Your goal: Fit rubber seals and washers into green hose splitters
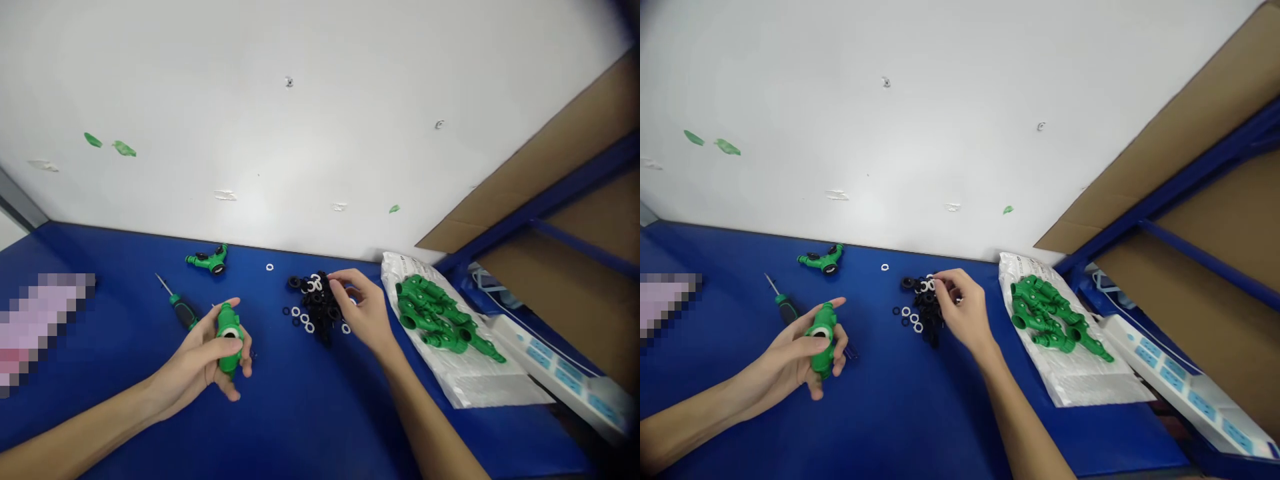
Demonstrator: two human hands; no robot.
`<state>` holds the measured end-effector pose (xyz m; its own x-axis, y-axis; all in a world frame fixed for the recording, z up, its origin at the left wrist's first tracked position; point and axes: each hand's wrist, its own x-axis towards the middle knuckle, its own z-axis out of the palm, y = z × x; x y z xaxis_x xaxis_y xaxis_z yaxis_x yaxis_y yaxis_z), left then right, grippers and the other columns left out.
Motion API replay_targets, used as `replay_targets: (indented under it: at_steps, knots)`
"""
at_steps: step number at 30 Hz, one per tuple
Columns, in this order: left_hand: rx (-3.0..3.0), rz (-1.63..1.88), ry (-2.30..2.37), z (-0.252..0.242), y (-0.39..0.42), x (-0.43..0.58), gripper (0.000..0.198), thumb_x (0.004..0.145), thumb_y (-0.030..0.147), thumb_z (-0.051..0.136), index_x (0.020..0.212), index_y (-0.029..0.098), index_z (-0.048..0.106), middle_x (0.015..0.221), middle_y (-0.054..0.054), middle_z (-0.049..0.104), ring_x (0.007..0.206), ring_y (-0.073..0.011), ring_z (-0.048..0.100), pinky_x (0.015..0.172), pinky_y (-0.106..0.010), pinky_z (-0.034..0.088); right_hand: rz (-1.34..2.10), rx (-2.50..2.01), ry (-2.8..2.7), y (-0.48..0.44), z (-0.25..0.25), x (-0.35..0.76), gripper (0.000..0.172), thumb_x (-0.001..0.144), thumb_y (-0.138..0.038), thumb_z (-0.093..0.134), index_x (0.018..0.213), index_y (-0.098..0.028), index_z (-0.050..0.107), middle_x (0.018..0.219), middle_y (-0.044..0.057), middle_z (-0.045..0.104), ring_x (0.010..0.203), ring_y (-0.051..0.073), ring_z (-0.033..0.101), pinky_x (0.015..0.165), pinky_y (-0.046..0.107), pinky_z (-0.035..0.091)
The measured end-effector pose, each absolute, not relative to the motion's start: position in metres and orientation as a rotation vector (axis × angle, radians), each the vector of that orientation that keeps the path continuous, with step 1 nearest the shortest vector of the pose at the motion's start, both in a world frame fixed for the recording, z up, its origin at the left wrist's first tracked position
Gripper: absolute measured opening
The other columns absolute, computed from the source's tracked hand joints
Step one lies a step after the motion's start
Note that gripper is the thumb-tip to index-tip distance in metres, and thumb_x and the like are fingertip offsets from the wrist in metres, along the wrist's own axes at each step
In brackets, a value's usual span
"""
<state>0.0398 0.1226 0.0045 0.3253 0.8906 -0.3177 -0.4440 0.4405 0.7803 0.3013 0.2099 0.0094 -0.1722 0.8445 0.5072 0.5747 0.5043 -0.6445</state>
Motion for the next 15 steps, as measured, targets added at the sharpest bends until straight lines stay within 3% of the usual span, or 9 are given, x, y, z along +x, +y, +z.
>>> replay_targets:
  at_steps: [3, 6, 9, 11, 15]
  knots:
    - [0.664, 0.956, 0.843, 0.005, 0.122, 0.040, 0.082, 0.086, 0.022, 0.057, 0.150, 0.032, 0.007, 0.073, 0.000, 0.064, 0.066, -0.0219, 0.066, 0.037, -0.026, 0.056, 0.301, -1.288, -1.973, 0.217, 0.008, 0.323, 0.015, 0.091, -0.027, 0.056, 0.088, -0.017, 0.068, 0.077, 0.003, 0.064, 0.066, 0.016, 0.057, 0.062, 0.030, 0.048]
    - [0.670, 0.969, 0.824, 0.005, 0.122, 0.042, 0.079, 0.088, 0.028, 0.051, 0.151, 0.032, 0.004, 0.073, -0.001, 0.065, 0.067, -0.0247, 0.069, 0.036, -0.026, 0.055, 0.275, -1.264, -2.127, 0.215, 0.003, 0.320, 0.014, 0.090, -0.025, 0.057, 0.091, -0.018, 0.069, 0.087, 0.005, 0.066, 0.079, 0.019, 0.062, 0.075, 0.033, 0.051]
    - [0.692, 0.954, 0.836, 0.005, 0.121, 0.044, 0.074, 0.090, 0.031, 0.050, 0.150, 0.031, 0.006, 0.074, -0.003, 0.066, 0.072, -0.0269, 0.070, 0.037, -0.025, 0.055, 0.169, -1.300, -2.311, 0.219, 0.001, 0.302, 0.021, 0.092, -0.023, 0.055, 0.108, -0.017, 0.068, 0.104, 0.010, 0.064, 0.098, 0.023, 0.060, 0.088, 0.039, 0.050]
    - [0.715, 0.934, 0.842, 0.005, 0.121, 0.044, 0.071, 0.091, 0.032, 0.049, 0.149, 0.031, 0.009, 0.073, -0.003, 0.065, 0.074, -0.0274, 0.070, 0.037, -0.024, 0.055, 0.133, -1.327, -2.391, 0.228, 0.001, 0.289, 0.027, 0.091, -0.024, 0.058, 0.115, -0.016, 0.066, 0.109, 0.012, 0.063, 0.101, 0.025, 0.057, 0.090, 0.043, 0.049]
    - [0.738, 0.920, 0.848, 0.004, 0.122, 0.043, 0.061, 0.091, 0.029, 0.050, 0.143, 0.033, 0.019, 0.071, -0.001, 0.062, 0.071, -0.0256, 0.068, 0.038, -0.026, 0.055, 0.153, -1.297, -2.531, 0.254, 0.003, 0.270, 0.026, 0.082, -0.019, 0.069, 0.108, -0.016, 0.071, 0.106, 0.013, 0.064, 0.099, 0.028, 0.055, 0.087, 0.046, 0.048]
